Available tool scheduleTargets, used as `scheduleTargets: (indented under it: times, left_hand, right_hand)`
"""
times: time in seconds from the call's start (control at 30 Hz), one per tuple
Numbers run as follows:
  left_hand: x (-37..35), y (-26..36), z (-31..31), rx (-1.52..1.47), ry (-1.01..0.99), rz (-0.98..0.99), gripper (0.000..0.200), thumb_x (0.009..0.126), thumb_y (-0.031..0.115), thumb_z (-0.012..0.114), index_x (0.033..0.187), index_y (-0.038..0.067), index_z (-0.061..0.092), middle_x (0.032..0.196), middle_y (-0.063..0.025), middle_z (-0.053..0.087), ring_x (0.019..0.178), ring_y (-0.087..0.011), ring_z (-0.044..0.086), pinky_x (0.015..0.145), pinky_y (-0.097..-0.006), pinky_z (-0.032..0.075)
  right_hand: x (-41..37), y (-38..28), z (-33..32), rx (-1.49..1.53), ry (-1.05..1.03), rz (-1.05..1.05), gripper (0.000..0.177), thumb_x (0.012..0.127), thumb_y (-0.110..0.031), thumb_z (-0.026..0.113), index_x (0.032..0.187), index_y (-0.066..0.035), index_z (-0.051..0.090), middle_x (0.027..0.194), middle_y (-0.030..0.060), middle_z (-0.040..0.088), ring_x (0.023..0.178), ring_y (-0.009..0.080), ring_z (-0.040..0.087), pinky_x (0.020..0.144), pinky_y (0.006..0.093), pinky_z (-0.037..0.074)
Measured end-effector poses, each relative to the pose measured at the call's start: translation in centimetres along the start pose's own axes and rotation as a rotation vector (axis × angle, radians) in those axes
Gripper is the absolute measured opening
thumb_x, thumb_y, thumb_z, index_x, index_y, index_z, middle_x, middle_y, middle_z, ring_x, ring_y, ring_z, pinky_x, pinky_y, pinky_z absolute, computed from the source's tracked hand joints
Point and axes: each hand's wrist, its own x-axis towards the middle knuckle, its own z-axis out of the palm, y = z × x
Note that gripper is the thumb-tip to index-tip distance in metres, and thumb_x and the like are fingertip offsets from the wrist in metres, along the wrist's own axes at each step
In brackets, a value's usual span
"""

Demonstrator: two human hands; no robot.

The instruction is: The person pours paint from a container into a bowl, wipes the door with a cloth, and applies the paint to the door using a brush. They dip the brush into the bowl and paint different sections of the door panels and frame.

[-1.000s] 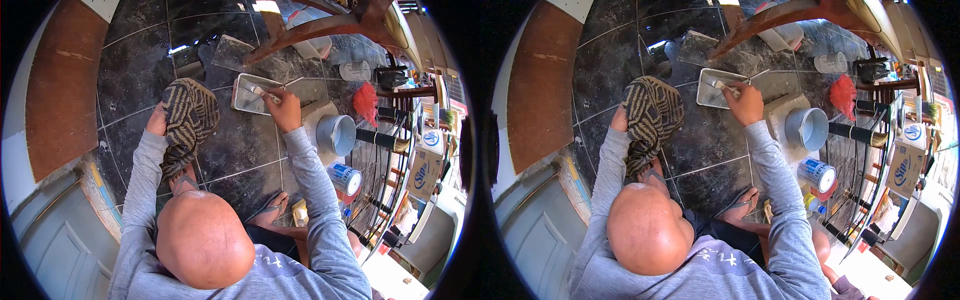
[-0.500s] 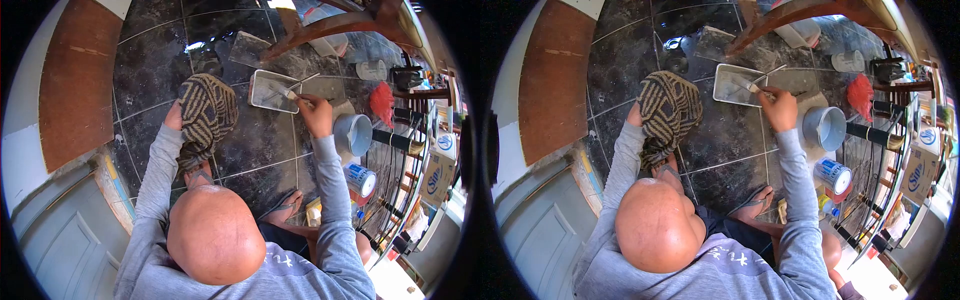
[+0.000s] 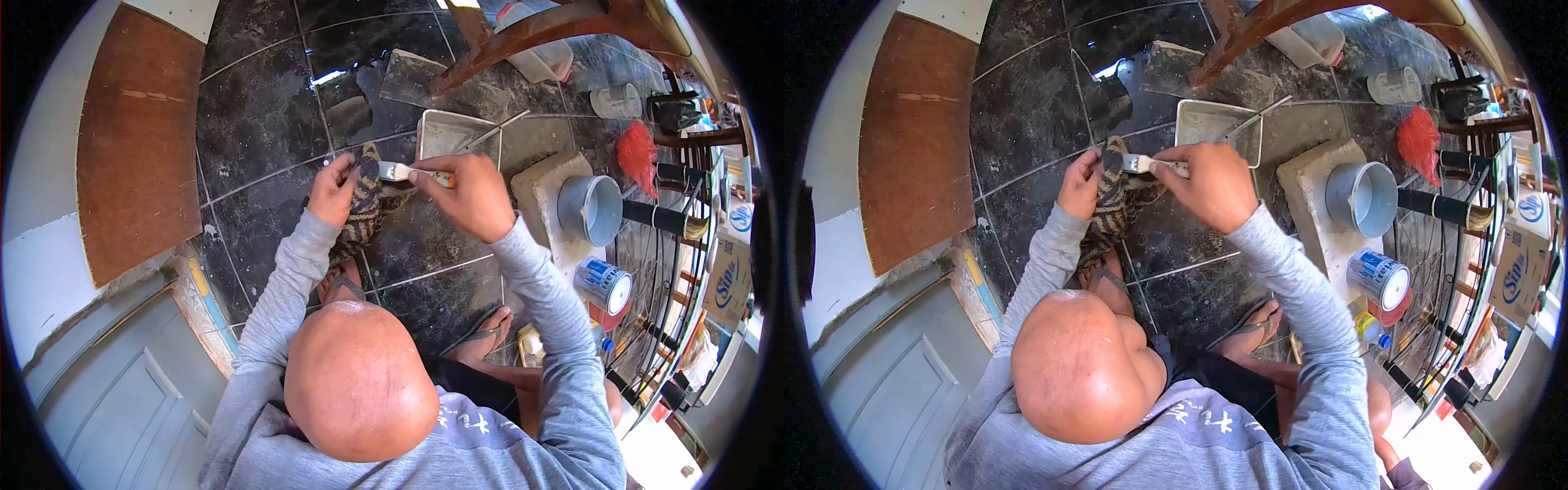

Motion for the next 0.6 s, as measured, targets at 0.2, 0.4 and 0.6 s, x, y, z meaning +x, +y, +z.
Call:
scheduleTargets:
  times: [0.2,0.4,0.6]
  left_hand:
    - [2.0,-1.1,1.2,-0.209,0.073,-0.091,0.012,0.097,0.004,0.051,0.105,-0.003,0.057,0.094,0.0009,0.062,0.086,-0.0037,0.056,0.076,-0.0208,0.044]
    - [0.2,-0.2,-0.1,-0.315,-0.011,-0.380,0.038,0.096,0.016,0.046,0.127,-0.003,0.056,0.123,-0.0154,0.063,0.113,-0.0249,0.059,0.101,-0.0344,0.043]
    - [-2.0,0.3,5.3,0.264,0.041,-0.087,0.025,0.077,0.018,0.062,0.093,0.000,0.069,0.083,-0.0183,0.070,0.077,-0.0222,0.065,0.074,-0.0402,0.050]
  right_hand:
    - [0.0,0.6,-2.8,-0.218,0.040,-0.146,0.023,0.086,-0.033,0.066,0.095,-0.014,0.076,0.067,0.0151,0.067,0.067,0.0352,0.067,0.064,0.0439,0.053]
    - [-0.5,-1.3,-7.3,-0.232,-0.073,-0.030,0.029,0.085,-0.035,0.068,0.095,-0.009,0.075,0.066,0.0158,0.065,0.068,0.0355,0.065,0.065,0.0428,0.052]
    - [-1.3,3.1,-2.7,0.020,-0.183,-0.081,0.031,0.086,-0.022,0.068,0.100,0.005,0.070,0.096,0.0245,0.069,0.088,0.0322,0.069,0.077,0.0403,0.052]
